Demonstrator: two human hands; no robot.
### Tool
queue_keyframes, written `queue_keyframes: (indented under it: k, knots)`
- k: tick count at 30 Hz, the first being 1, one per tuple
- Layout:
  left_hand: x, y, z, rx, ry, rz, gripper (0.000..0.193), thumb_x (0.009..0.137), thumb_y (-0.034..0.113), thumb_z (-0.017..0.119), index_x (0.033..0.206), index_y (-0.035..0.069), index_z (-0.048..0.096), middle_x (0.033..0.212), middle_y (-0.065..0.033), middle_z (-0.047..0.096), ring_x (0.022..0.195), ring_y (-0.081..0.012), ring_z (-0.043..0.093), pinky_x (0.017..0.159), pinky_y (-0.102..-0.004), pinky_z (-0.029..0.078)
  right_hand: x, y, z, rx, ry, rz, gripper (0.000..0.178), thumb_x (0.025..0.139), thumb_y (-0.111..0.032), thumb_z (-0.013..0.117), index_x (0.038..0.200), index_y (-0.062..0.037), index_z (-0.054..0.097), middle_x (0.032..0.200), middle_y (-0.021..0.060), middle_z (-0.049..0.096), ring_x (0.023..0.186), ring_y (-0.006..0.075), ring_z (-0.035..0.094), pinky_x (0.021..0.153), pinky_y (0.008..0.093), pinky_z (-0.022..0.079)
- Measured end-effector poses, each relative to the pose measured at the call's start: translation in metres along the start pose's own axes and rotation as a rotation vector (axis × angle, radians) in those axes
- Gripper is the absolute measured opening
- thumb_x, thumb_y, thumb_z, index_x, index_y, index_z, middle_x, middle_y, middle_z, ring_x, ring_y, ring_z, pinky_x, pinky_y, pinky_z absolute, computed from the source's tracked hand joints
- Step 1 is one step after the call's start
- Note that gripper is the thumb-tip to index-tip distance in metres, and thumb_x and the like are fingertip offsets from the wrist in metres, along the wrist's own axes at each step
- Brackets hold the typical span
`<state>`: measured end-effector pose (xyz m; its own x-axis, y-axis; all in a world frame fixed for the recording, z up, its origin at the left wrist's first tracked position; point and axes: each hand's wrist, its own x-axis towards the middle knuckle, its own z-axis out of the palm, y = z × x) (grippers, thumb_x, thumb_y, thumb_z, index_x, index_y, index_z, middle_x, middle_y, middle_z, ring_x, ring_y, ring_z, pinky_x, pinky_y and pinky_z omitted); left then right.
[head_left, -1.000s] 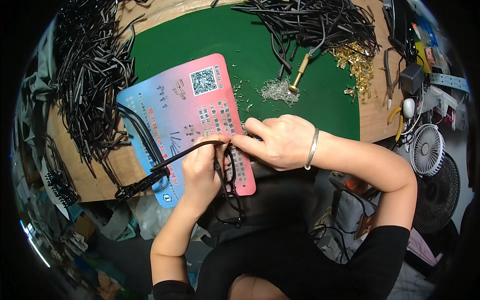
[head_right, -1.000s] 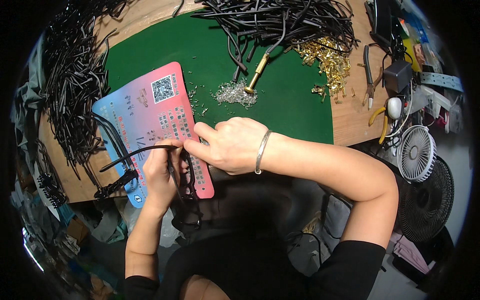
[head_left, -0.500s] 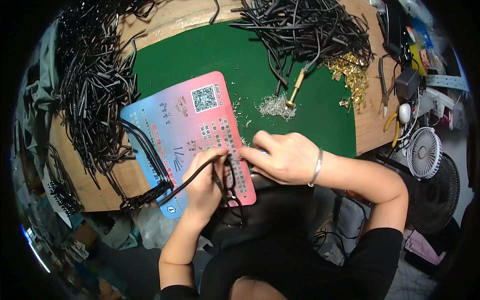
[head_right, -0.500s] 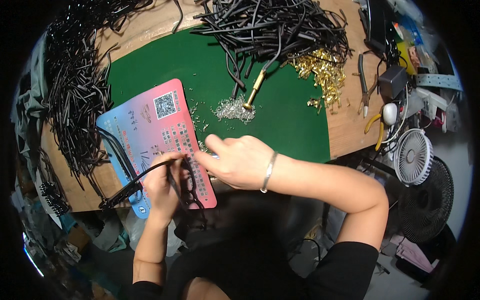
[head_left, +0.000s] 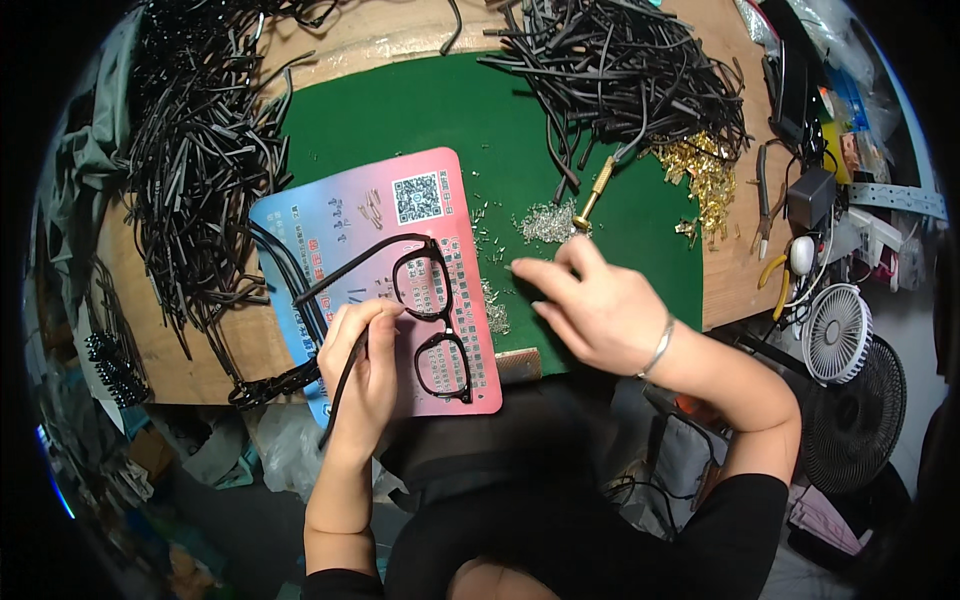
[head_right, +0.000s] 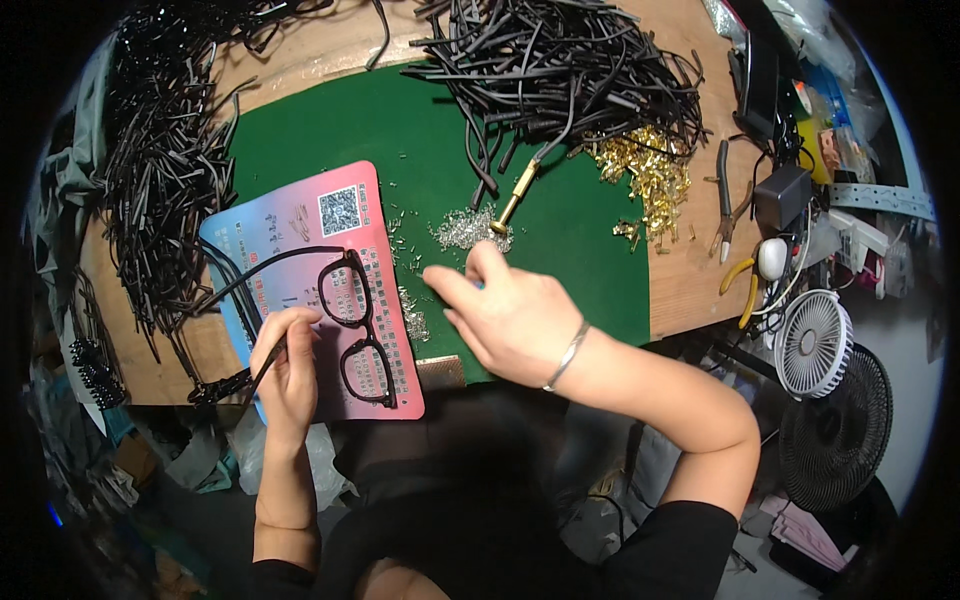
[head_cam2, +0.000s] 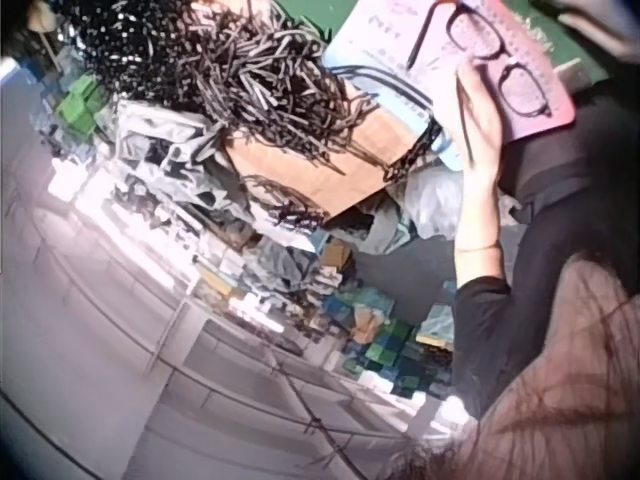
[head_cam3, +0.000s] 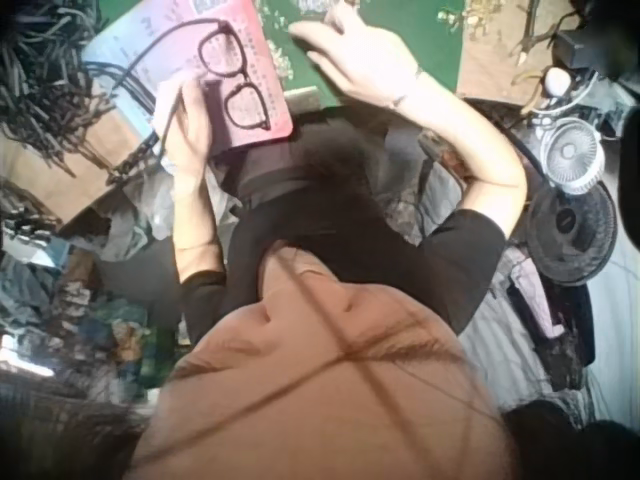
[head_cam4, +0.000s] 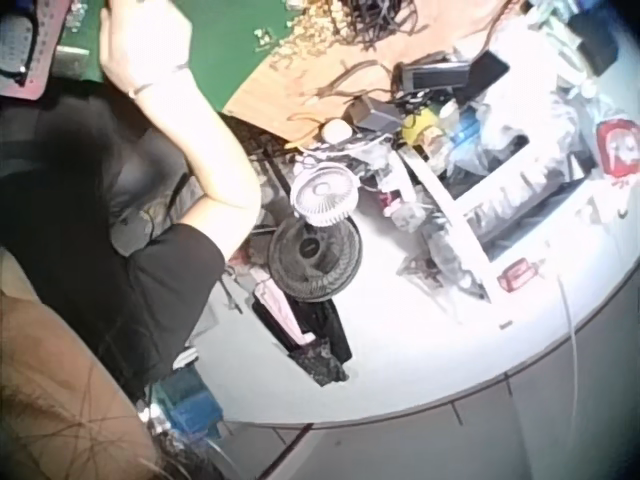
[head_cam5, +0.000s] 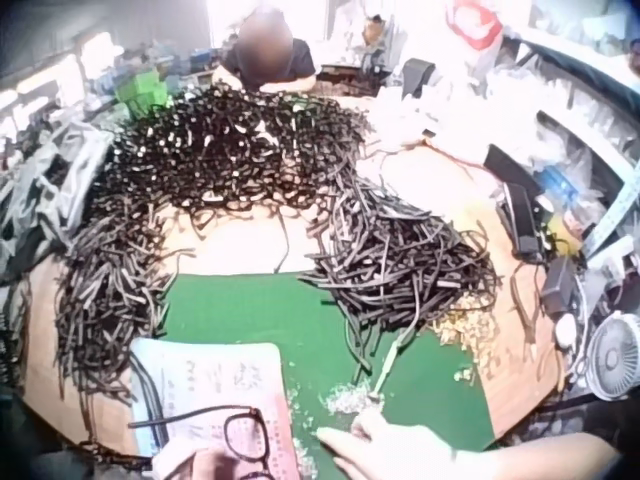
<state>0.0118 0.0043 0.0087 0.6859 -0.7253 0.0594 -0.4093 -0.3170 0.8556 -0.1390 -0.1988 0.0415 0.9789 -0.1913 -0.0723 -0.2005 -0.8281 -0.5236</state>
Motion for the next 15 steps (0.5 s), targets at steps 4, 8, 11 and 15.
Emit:
queue_keyframes:
  k: [4,8,11,15]
  knots:
    - [-0.009,-0.002,0.006,-0.158,-0.023,-0.221,0.012,0.091,0.006,0.053,0.099,-0.001,0.057,0.083,-0.0028,0.059,0.071,-0.0057,0.053,0.062,-0.0187,0.043,-0.002,-0.004,0.018,-0.024,0.134,0.075,0.033,0.078,-0.011,0.058,0.111,-0.0102,0.053,0.087,0.0123,0.047,0.061,0.0254,0.059,0.048,0.0357,0.05]
    - [-0.013,-0.012,-0.009,-0.155,-0.109,-0.051,0.013,0.091,0.002,0.051,0.099,-0.002,0.059,0.095,-0.0097,0.059,0.071,-0.0077,0.054,0.06,-0.0195,0.046,-0.003,-0.003,0.021,-0.113,0.126,0.054,0.037,0.075,-0.01,0.06,0.112,-0.0106,0.053,0.086,0.0118,0.047,0.06,0.0238,0.058,0.048,0.035,0.05]
    - [-0.027,0.012,-0.01,-0.117,-0.095,-0.02,0.007,0.08,0.002,0.062,0.086,0.002,0.066,0.088,-0.0117,0.064,0.082,-0.0219,0.061,0.073,-0.0274,0.048,-0.002,-0.004,0.026,-0.199,0.14,0.049,0.044,0.071,-0.01,0.061,0.114,-0.0113,0.052,0.085,0.0116,0.046,0.057,0.0222,0.057,0.047,0.0337,0.05]
    - [-0.049,0.017,-0.001,0.111,-0.305,0.523,0.016,0.069,0.006,0.065,0.084,0.007,0.068,0.096,-0.0085,0.066,0.088,-0.0215,0.062,0.078,-0.0322,0.051,-0.001,-0.007,0.029,-0.227,0.159,0.091,0.046,0.071,-0.01,0.061,0.116,-0.0112,0.052,0.085,0.0113,0.046,0.057,0.0215,0.056,0.045,0.0323,0.05]
